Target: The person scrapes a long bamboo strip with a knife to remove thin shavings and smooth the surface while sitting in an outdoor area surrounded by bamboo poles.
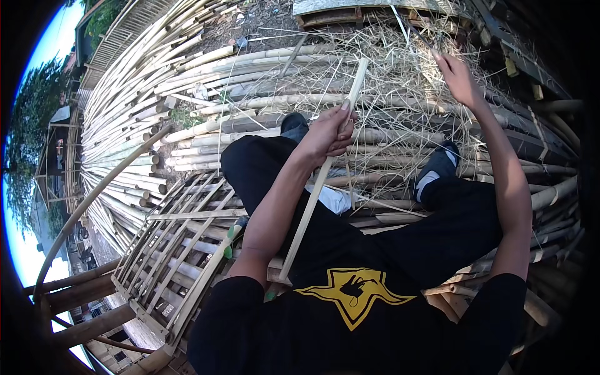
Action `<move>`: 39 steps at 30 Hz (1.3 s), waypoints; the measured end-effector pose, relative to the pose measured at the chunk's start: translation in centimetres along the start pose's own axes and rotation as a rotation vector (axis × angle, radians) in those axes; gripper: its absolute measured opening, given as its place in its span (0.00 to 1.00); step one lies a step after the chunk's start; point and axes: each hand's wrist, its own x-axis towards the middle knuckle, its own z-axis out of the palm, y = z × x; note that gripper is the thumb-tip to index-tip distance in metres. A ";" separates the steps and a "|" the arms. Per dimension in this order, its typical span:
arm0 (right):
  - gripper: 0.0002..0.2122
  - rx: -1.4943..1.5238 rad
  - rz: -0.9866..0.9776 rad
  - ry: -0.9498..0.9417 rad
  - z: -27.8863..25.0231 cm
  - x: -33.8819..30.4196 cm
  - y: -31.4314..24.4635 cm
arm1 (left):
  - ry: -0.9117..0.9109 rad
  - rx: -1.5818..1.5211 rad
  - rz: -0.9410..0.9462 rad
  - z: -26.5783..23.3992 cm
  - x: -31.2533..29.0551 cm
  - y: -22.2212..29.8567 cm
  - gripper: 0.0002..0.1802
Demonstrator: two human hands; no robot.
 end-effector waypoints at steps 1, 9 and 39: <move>0.21 0.013 0.000 0.002 0.0 -0.2 -1.2 | 0.001 -0.026 0.016 0.3 -0.3 0.2 0.13; 0.18 0.025 -0.248 -0.299 4.0 -4.4 -7.2 | 0.038 -0.100 0.106 1.1 0.8 0.2 0.12; 0.24 -0.038 -0.074 0.116 -0.7 0.2 0.5 | 0.070 0.028 0.063 0.8 -0.6 0.6 0.14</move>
